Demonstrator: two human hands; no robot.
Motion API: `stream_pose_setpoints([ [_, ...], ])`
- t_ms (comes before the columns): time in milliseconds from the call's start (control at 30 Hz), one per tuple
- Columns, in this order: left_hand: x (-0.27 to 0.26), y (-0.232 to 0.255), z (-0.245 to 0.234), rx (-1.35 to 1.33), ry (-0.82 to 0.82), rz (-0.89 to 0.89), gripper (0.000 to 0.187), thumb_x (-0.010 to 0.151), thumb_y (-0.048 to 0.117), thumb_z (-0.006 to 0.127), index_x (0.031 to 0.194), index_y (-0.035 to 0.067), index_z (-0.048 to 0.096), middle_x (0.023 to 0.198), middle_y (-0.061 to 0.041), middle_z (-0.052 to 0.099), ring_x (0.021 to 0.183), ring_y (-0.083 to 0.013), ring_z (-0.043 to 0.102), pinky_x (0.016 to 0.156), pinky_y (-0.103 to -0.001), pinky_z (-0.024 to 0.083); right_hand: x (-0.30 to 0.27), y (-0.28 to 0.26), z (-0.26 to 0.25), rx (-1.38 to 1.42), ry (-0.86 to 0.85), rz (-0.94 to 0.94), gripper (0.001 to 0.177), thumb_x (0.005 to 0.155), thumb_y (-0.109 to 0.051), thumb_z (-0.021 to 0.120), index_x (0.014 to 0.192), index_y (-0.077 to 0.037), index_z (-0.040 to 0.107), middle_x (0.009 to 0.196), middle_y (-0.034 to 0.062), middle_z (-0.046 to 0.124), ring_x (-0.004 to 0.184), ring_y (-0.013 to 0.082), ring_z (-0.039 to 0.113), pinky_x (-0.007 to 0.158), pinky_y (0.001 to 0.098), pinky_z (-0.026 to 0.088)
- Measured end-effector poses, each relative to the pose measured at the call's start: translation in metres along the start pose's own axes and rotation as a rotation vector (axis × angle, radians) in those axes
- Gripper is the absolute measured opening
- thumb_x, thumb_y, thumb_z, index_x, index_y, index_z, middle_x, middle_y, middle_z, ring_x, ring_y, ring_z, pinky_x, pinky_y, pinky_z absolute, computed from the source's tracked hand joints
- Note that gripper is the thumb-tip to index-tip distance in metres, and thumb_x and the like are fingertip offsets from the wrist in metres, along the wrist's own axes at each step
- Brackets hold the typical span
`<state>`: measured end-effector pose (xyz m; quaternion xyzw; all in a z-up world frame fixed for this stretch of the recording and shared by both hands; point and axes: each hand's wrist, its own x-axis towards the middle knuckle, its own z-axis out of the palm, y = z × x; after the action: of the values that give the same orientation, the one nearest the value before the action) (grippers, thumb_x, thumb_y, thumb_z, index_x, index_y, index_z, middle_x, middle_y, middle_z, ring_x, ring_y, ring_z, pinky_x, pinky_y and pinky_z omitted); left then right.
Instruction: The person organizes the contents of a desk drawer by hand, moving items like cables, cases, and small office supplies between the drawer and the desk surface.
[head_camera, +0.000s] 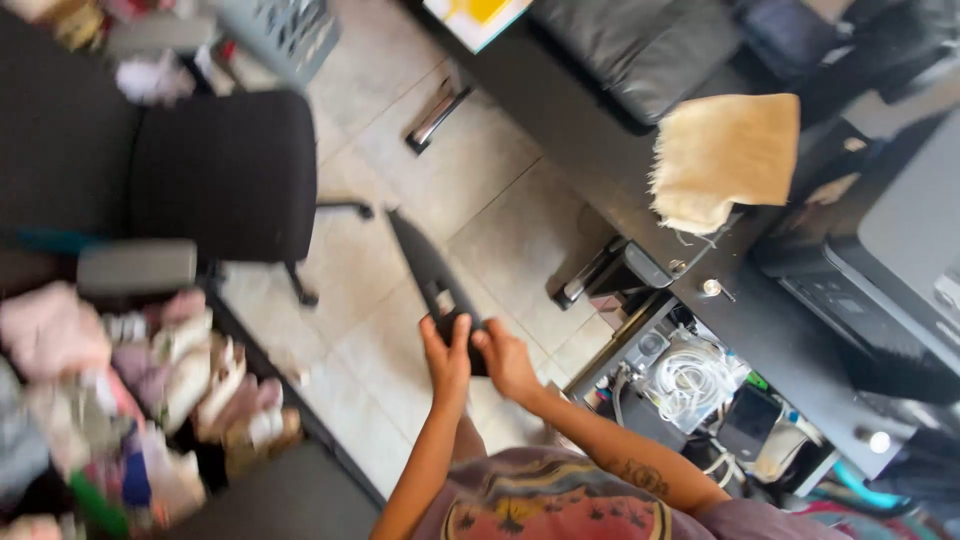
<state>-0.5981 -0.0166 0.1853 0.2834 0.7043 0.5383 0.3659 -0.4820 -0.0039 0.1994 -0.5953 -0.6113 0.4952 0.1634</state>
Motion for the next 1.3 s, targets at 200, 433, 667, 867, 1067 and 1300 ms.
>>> stream_pose_setpoints([
  [200, 0.145, 0.044, -0.044, 0.416, 0.001, -0.099, 0.075, 0.097, 0.065, 0.022, 0.149, 0.013, 0.038, 0.131, -0.027, 0.062, 0.111, -0.0514, 0.061, 0.091, -0.058, 0.044, 0.031, -0.060, 0.044, -0.033, 0.085, -0.148, 0.039, 0.108, -0.049, 0.040, 0.101, -0.010, 0.044, 0.078, 0.0188, 0.065, 0.072, 0.0441, 0.063, 0.064, 0.0521, 0.045],
  [433, 0.243, 0.072, 0.054, 0.000, -0.099, 0.077, 0.066, 0.108, 0.045, 0.038, 0.151, -0.004, 0.034, 0.160, -0.019, 0.035, 0.147, -0.0282, 0.037, 0.120, -0.039, 0.027, 0.019, -0.061, -0.065, -0.073, 0.176, -0.015, 0.035, 0.109, -0.046, 0.040, 0.103, -0.012, 0.048, 0.075, 0.0133, 0.065, 0.063, 0.0376, 0.062, 0.058, 0.0499, 0.047],
  [667, 0.188, 0.173, 0.251, -0.102, -0.985, 0.110, 0.023, 0.098, 0.020, 0.067, 0.117, 0.008, 0.061, 0.084, -0.006, 0.064, 0.067, -0.0182, 0.068, 0.074, -0.026, 0.053, -0.030, 0.028, -0.288, -0.418, 0.605, 0.002, 0.037, 0.095, -0.056, 0.061, 0.102, -0.020, 0.067, 0.078, 0.0050, 0.072, 0.070, 0.0285, 0.070, 0.060, 0.0428, 0.050],
  [867, 0.155, 0.250, 0.433, 0.071, -1.402, 0.211, 0.020, 0.089, 0.018, 0.075, 0.100, 0.007, 0.063, 0.084, -0.007, 0.070, 0.077, -0.0194, 0.075, 0.077, -0.028, 0.058, -0.046, 0.045, -0.523, -0.813, 0.895, -0.133, 0.022, 0.098, -0.036, 0.071, 0.101, -0.014, 0.069, 0.086, 0.0033, 0.064, 0.080, 0.0280, 0.063, 0.074, 0.0415, 0.047],
  [1067, 0.066, 0.263, 0.670, 0.139, -1.332, 0.850, 0.016, 0.096, 0.024, 0.068, 0.108, 0.013, 0.068, 0.088, -0.002, 0.075, 0.080, -0.0161, 0.072, 0.080, -0.031, 0.054, -0.037, 0.188, -0.745, -1.119, 0.980, 0.047, 0.014, 0.107, -0.032, 0.066, 0.108, -0.019, 0.070, 0.095, 0.0072, 0.065, 0.091, 0.0346, 0.060, 0.084, 0.0479, 0.041],
  [1300, -0.012, 0.195, 0.837, 0.321, -1.300, 1.223, 0.031, 0.095, 0.007, 0.058, 0.123, 0.014, 0.068, 0.110, -0.011, 0.075, 0.097, -0.0381, 0.066, 0.083, -0.050, 0.052, -0.025, 0.341, -0.851, -1.129, 0.943, 0.370, 0.028, 0.105, -0.042, 0.061, 0.120, -0.021, 0.072, 0.111, 0.0118, 0.067, 0.111, 0.0402, 0.056, 0.107, 0.0545, 0.031],
])
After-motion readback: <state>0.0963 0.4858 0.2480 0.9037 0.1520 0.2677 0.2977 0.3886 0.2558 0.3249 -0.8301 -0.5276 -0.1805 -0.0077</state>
